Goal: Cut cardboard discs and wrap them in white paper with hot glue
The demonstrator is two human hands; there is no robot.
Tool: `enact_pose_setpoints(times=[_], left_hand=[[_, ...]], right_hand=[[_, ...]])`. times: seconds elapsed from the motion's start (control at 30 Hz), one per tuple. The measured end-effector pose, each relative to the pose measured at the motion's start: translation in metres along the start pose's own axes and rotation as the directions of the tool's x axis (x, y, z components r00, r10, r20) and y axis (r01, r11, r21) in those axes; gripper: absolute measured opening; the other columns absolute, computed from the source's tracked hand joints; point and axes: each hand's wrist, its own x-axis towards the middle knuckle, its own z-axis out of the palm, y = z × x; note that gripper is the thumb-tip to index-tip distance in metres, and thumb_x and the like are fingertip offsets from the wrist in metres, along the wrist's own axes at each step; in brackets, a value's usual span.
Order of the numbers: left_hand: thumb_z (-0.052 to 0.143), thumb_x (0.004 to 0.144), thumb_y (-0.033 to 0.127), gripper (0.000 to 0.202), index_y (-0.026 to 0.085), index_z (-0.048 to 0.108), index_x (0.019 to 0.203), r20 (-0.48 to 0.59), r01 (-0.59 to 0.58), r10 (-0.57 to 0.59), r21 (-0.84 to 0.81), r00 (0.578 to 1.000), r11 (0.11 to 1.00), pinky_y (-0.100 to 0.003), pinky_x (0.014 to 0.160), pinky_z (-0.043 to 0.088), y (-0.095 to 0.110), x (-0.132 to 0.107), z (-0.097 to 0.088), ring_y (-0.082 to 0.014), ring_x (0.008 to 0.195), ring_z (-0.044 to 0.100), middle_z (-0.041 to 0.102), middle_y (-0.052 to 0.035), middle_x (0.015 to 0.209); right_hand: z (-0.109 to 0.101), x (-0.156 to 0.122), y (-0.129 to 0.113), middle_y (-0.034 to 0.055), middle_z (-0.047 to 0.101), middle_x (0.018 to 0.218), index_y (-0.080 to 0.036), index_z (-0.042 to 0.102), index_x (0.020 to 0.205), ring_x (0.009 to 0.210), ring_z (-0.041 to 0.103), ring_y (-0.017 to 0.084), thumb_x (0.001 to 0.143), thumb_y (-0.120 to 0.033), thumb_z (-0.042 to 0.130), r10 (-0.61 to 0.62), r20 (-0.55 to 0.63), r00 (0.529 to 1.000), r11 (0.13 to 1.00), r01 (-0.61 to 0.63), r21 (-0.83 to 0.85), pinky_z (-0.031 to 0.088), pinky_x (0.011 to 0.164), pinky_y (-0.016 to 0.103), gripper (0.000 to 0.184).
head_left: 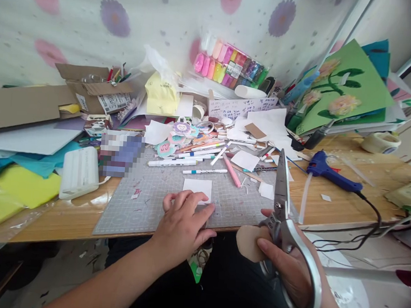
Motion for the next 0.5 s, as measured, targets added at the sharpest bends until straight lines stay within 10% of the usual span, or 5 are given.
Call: enact_pose_setpoints(times=[0.27,0.37,0.5], left_hand=[[0.057,0.083,0.010,0.019,0.026,0.069,0.086,-0.136,-0.214,0.206,-0.048,0.969,0.976,-0.041,0.087,0.030,-0.004,-0.019,0.003,-0.0223,0.097,0.052,0.068,-0.0035,0.096],[0.066,0.081,0.030,0.006,0.025,0.066,0.078,-0.103,-0.248,0.236,-0.122,0.966,0.961,-0.045,0.097,0.022,0.001,-0.032,0.001,-0.0240,0.099,0.055,0.070,-0.0019,0.094],[0.073,0.065,0.058,0.047,0.023,0.065,0.096,-0.098,-0.137,0.112,-0.311,0.989,0.941,-0.048,0.094,0.030,0.013,-0.038,-0.007,-0.0296,0.096,0.056,0.068,-0.0079,0.093]], right_hand=[[-0.001,-0.004,-0.004,-0.0019,0.055,0.075,-0.023,0.051,0.123,0.065,0.054,0.016,0.069,-0.037,0.075,-0.024,-0.012,1.000,1.000,0.024,0.018,0.044,0.058,0.027,0.061],[0.003,-0.007,-0.011,-0.0007,0.056,0.078,-0.022,0.052,0.122,0.068,0.055,0.017,0.067,-0.035,0.075,-0.029,-0.022,0.999,1.000,0.030,0.010,0.044,0.060,0.028,0.061],[0.014,-0.011,-0.020,-0.0037,0.054,0.070,-0.021,0.053,0.118,0.059,0.051,0.014,0.068,-0.030,0.073,-0.064,0.062,0.996,0.998,0.062,0.024,0.041,0.054,0.025,0.055]])
